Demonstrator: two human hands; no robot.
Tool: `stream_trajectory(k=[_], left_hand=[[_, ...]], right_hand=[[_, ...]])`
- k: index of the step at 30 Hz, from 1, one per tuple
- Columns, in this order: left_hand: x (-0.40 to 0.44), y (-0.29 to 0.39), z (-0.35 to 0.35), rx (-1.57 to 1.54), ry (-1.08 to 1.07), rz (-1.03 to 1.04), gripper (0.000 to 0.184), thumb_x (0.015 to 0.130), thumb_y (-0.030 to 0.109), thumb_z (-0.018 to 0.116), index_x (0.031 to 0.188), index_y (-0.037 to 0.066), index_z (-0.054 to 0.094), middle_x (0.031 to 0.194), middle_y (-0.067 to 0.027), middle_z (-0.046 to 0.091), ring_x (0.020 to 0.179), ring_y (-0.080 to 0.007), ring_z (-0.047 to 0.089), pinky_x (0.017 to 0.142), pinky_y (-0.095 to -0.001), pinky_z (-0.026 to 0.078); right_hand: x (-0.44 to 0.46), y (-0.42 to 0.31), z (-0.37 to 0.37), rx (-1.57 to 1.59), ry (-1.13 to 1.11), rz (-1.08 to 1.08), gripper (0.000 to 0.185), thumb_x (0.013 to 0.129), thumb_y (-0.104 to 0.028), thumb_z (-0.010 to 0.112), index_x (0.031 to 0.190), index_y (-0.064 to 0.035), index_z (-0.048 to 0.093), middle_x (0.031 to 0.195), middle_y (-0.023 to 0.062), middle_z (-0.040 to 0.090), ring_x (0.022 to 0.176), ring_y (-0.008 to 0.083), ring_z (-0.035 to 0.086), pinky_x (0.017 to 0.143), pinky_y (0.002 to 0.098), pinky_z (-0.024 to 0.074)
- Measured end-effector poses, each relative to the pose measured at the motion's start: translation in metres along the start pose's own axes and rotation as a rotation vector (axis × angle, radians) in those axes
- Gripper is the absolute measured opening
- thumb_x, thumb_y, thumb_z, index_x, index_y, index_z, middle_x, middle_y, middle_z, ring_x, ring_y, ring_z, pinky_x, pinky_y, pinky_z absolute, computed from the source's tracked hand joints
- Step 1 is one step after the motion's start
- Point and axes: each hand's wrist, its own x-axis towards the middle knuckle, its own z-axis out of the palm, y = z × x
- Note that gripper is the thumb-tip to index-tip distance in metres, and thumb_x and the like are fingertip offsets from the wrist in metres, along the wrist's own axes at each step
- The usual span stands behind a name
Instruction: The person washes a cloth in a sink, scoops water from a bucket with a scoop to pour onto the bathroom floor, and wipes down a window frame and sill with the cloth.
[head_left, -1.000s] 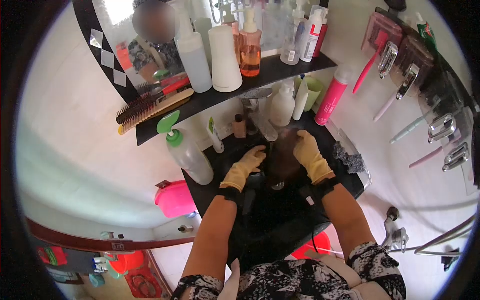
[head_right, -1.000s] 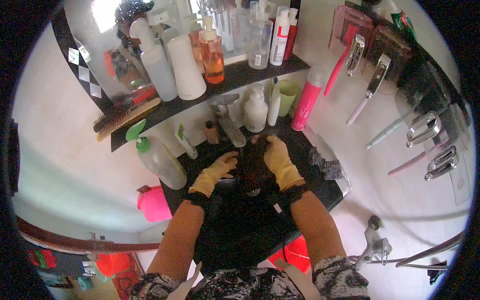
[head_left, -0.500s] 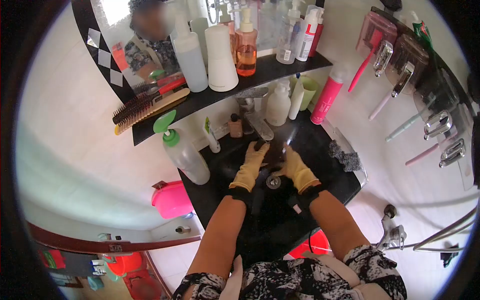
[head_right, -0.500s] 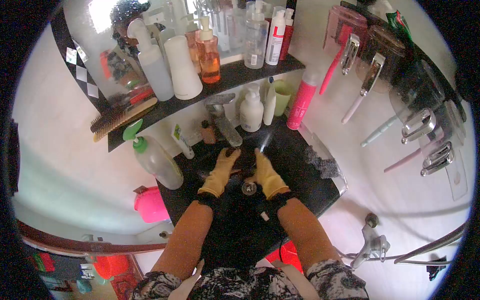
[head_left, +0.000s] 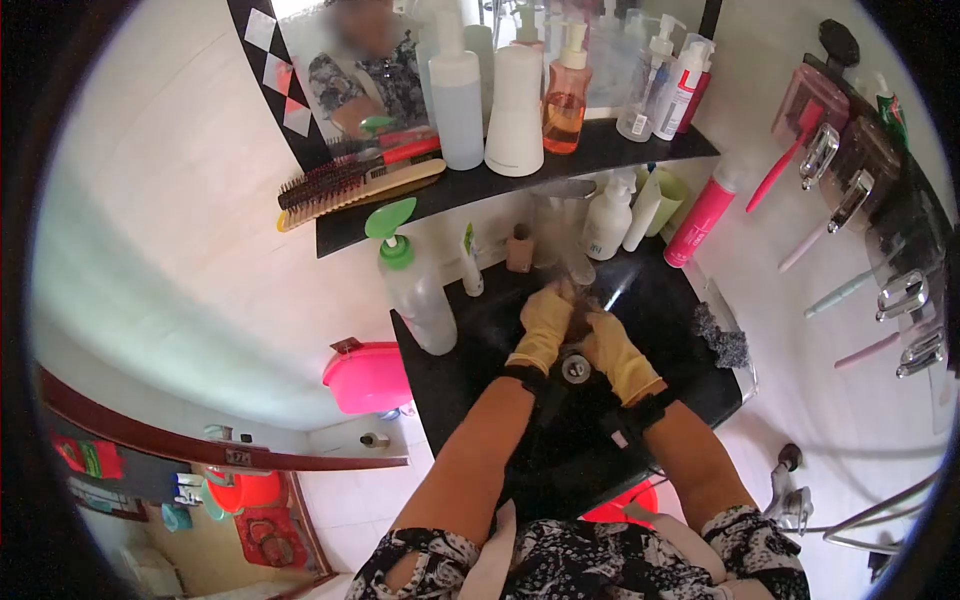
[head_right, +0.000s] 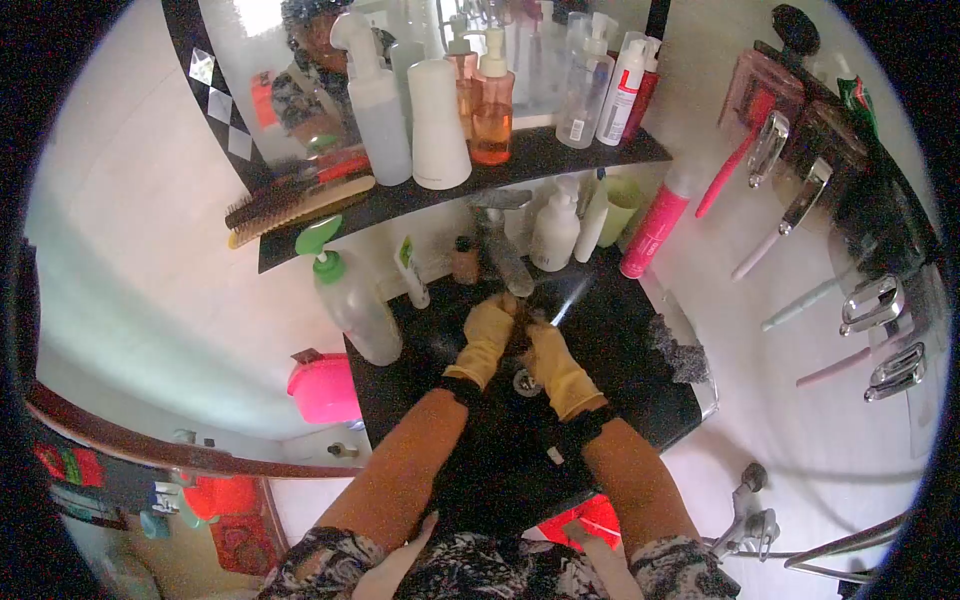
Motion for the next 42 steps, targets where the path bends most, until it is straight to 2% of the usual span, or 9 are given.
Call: stream_trajectory(k=[4,8,9,10,15,21,27,35,42], left_hand=[[-0.016,0.006,0.023,0.131,0.097,0.212,0.037,0.085,0.037,0.042,0.077,0.008,0.062,0.074,-0.0197,0.06,0.069,-0.0388,0.057,0.062,-0.0452,0.046],[-0.003,-0.013,0.022,0.176,0.002,0.075,0.039,0.086,0.037,0.04,0.075,0.006,0.06,0.079,-0.0188,0.061,0.069,-0.038,0.058,0.061,-0.0445,0.046],[0.005,-0.023,0.016,0.22,-0.05,0.131,0.04,0.086,0.04,0.04,0.086,0.008,0.062,0.083,-0.0192,0.061,0.078,-0.0373,0.058,0.07,-0.0441,0.046],[0.005,-0.03,0.015,0.218,-0.051,0.131,0.04,0.086,0.04,0.04,0.086,0.008,0.062,0.083,-0.0192,0.061,0.078,-0.0373,0.058,0.07,-0.0441,0.046],[0.006,-0.015,-0.024,-0.003,-0.538,0.036,0.04,0.08,0.037,0.055,0.1,0.003,0.06,0.1,-0.0189,0.059,0.092,-0.0305,0.057,0.081,-0.0344,0.044],[0.004,0.003,-0.025,-0.455,-0.756,-0.078,0.051,0.078,0.034,0.062,0.112,-0.002,0.051,0.105,-0.0142,0.058,0.099,-0.0224,0.053,0.084,-0.0308,0.041],[0.012,-0.005,-0.007,-0.511,-0.578,-0.109,0.052,0.08,0.031,0.061,0.119,0.002,0.043,0.105,-0.0145,0.056,0.097,-0.0211,0.053,0.081,-0.0307,0.043],[0.011,0.011,-0.018,-0.579,-0.674,-0.49,0.045,0.083,0.028,0.057,0.119,0.004,0.044,0.094,-0.0099,0.06,0.079,-0.0164,0.057,0.062,-0.0287,0.046],[0.009,0.006,-0.008,-0.648,-0.425,-0.166,0.04,0.08,0.03,0.06,0.113,0.008,0.053,0.094,-0.006,0.059,0.08,-0.017,0.054,0.061,-0.0292,0.046]], right_hand=[[0.004,-0.002,-0.009,-0.112,0.073,0.032,0.028,0.087,-0.02,0.04,0.108,-0.0053,0.051,0.095,0.0101,0.058,0.088,0.0234,0.053,0.079,0.0353,0.0433],[0.01,-0.005,-0.029,-0.021,-0.089,0.046,0.027,0.083,-0.012,0.047,0.108,-0.003,0.053,0.098,0.009,0.058,0.089,0.022,0.054,0.081,0.0361,0.0437],[-0.003,-0.015,-0.017,-0.528,-0.192,-0.182,0.03,0.083,-0.01,0.043,0.112,-0.0038,0.049,0.105,0.0114,0.054,0.094,0.0254,0.052,0.081,0.0397,0.0445],[-0.015,-0.026,-0.004,-0.434,-0.069,-0.073,0.034,0.081,-0.006,0.042,0.114,-0.0035,0.048,0.108,0.0121,0.052,0.096,0.0267,0.052,0.078,0.0388,0.0465],[-0.031,-0.065,0.025,-0.385,0.158,-0.064,0.031,0.075,0.001,0.048,0.106,-0.0013,0.055,0.1,0.0127,0.058,0.083,0.0257,0.06,0.071,0.0338,0.0507],[-0.026,-0.07,0.033,-1.488,-0.212,-0.772,0.036,0.068,0.007,0.052,0.103,-0.0013,0.056,0.103,0.0122,0.058,0.095,0.0221,0.056,0.077,0.0298,0.0458],[-0.021,-0.07,0.032,-0.665,-0.03,-0.354,0.037,0.068,0.007,0.049,0.105,0.0038,0.055,0.103,0.0129,0.059,0.097,0.0211,0.055,0.083,0.0277,0.0428],[-0.032,-0.071,0.035,-0.668,-0.087,-0.318,0.043,0.065,0.012,0.046,0.106,0.0042,0.054,0.107,0.0132,0.057,0.1,0.0214,0.053,0.089,0.0277,0.0396],[-0.015,-0.073,0.011,-0.961,0.013,-0.424,0.044,0.065,0.013,0.05,0.108,0.0044,0.052,0.107,0.0134,0.057,0.099,0.0206,0.053,0.088,0.0278,0.0407]])
